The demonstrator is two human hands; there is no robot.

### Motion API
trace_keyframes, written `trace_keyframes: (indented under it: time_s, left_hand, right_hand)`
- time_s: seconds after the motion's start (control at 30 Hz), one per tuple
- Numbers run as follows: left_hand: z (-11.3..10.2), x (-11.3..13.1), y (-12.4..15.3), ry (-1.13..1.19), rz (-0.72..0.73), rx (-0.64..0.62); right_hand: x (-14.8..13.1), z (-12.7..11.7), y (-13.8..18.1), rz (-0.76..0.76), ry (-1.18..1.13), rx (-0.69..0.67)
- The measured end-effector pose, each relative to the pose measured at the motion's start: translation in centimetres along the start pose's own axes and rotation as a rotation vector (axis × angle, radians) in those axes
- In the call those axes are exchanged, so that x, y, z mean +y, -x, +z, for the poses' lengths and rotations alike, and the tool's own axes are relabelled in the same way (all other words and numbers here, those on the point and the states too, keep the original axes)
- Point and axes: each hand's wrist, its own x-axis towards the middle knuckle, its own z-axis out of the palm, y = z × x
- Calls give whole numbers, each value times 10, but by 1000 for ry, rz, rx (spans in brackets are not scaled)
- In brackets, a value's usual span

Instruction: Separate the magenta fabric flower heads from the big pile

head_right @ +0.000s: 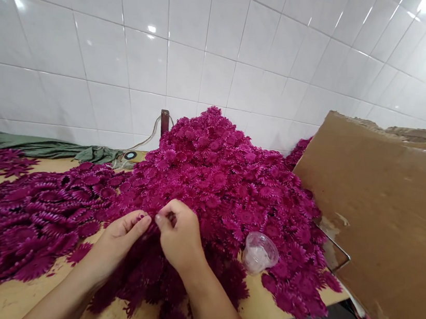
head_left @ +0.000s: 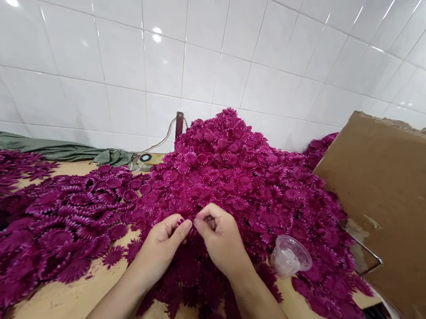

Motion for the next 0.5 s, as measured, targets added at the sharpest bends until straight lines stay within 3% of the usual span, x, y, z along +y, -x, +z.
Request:
trace_keyframes:
  time_s: [0.2,0.3,0.33,0.37,0.5]
  left_hand:
    - [10,6,-4,-52,110,113]
    - [5,3,0,12,129,211]
    - [1,1,2,42,115,238]
    - [-4,-1,4,73,89,258]
    - [-14,-6,7,163,-52,190]
  right_hand:
    - [4,-4,-26,-63,48,206]
    - [12,-28,-45,-101,213,526]
    - [17,-40,-50,-37,269,695]
    - [21,-51,-55,-3,283,746]
    - [35,-68,-57,-24,331,683]
